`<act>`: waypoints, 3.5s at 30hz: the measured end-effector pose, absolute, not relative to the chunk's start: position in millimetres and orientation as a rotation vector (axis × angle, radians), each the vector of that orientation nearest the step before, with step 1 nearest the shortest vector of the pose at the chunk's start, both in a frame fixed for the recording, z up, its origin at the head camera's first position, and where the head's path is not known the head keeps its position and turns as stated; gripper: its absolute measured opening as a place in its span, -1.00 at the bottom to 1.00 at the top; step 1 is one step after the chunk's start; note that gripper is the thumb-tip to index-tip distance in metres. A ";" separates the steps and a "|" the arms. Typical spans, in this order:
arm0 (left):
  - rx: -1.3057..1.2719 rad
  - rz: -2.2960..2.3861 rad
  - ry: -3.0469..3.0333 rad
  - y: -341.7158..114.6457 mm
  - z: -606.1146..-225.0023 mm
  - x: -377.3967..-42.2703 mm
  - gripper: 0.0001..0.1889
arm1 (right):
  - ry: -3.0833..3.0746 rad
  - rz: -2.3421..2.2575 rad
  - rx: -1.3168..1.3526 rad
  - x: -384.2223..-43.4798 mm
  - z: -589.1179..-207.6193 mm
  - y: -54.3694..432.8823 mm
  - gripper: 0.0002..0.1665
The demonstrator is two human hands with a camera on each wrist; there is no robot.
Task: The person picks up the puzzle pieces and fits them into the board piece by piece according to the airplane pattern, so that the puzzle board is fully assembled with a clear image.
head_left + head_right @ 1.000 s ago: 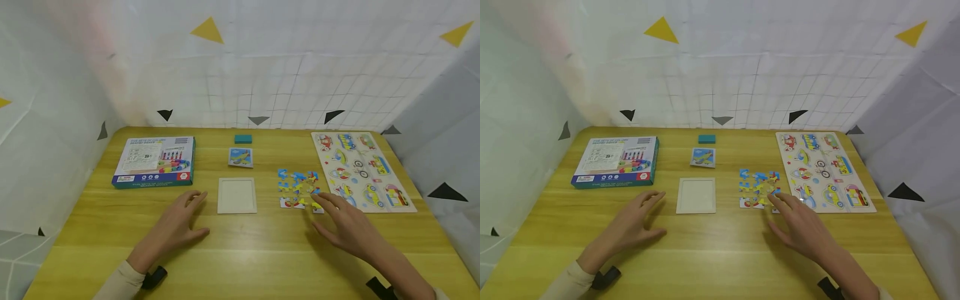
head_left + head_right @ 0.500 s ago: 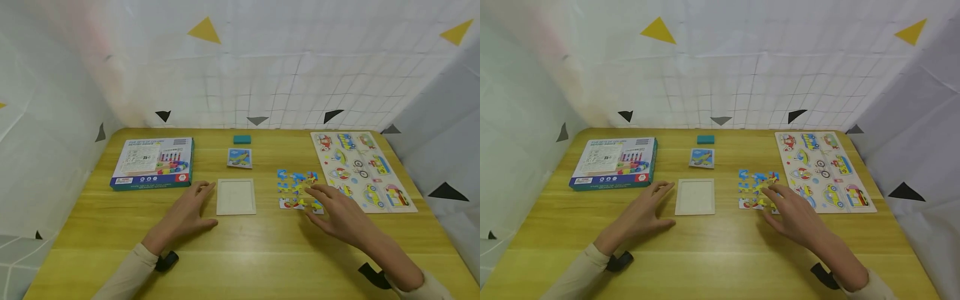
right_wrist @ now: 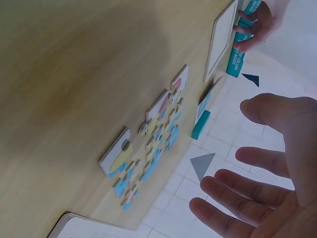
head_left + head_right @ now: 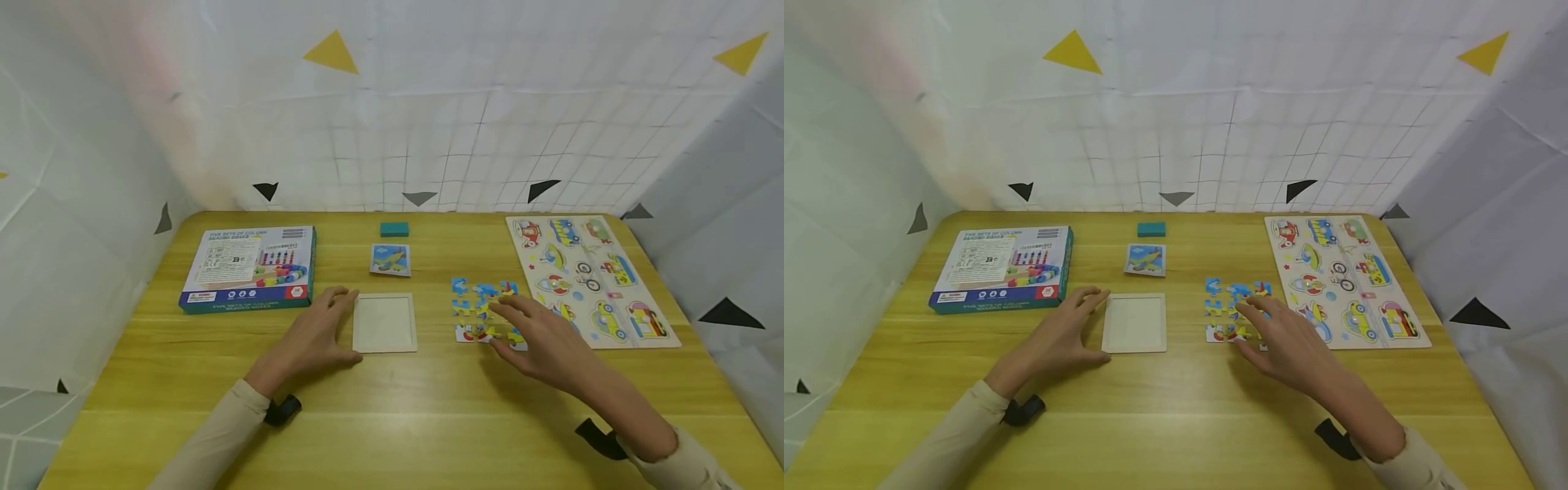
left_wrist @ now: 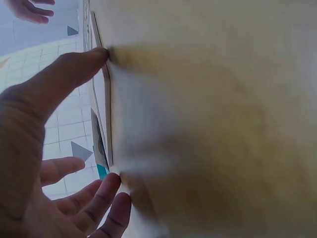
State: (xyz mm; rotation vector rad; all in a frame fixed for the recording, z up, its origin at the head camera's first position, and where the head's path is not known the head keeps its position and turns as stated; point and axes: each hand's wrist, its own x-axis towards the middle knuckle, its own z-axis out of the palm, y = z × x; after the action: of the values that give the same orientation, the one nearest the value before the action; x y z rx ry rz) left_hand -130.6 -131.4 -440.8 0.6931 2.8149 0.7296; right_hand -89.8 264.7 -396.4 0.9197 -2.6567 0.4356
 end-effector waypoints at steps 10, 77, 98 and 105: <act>0.803 0.727 2.800 -123.3 -443.8 -145.5 0.16 | -2.643 0.432 0.952 -101.9 -394.8 259.7 -0.28; 0.703 0.820 2.607 -110.7 -436.8 -166.7 0.09 | -3.095 0.449 1.002 -215.4 -414.5 221.6 -0.64; 0.684 0.809 2.610 -109.1 -439.1 -168.4 0.13 | -2.971 0.795 0.966 -196.3 -416.5 198.0 -0.61; 0.671 0.803 2.610 -109.6 -440.2 -167.5 0.12 | -2.937 0.816 1.004 -190.4 -419.8 184.8 -0.64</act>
State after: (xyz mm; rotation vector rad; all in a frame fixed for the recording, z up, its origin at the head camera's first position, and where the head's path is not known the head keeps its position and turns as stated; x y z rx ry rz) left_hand -167.5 -109.6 -440.2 0.6711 2.6103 0.8032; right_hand -190.4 184.8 -419.8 1.0045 -2.9368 0.8159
